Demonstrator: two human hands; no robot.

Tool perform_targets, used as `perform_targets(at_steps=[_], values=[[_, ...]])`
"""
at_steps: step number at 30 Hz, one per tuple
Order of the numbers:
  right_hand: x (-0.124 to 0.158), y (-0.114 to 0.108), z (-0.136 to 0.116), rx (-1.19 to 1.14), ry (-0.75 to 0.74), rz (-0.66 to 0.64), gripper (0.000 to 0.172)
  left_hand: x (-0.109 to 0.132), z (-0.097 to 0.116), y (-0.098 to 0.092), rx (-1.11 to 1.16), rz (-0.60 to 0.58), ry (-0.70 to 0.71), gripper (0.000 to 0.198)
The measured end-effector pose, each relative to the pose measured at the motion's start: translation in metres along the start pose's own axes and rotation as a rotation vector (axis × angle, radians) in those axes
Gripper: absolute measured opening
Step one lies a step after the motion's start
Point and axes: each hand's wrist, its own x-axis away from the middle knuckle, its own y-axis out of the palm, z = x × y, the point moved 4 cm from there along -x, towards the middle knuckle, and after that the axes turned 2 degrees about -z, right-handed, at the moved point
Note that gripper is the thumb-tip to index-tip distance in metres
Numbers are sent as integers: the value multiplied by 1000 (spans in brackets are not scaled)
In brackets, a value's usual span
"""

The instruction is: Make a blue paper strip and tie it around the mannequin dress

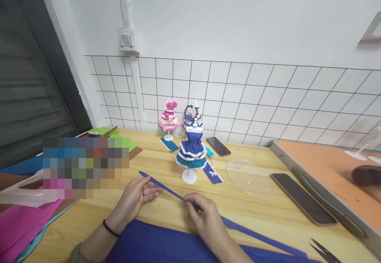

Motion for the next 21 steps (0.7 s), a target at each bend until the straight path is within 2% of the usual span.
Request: perform_targets(at_steps=[3, 6, 14, 21], values=[[0, -1, 0, 1, -19, 0, 31, 0, 1, 1, 22, -15, 4, 10], [1, -2, -2, 22, -99, -12, 28, 1, 1, 1, 43, -24, 7, 11], [4, -3, -11, 69, -191, -101, 25, 3, 4, 3, 64, -44, 0, 12], [7, -2, -24, 252, -314, -169, 24, 4, 3, 7, 102, -148, 9, 1]])
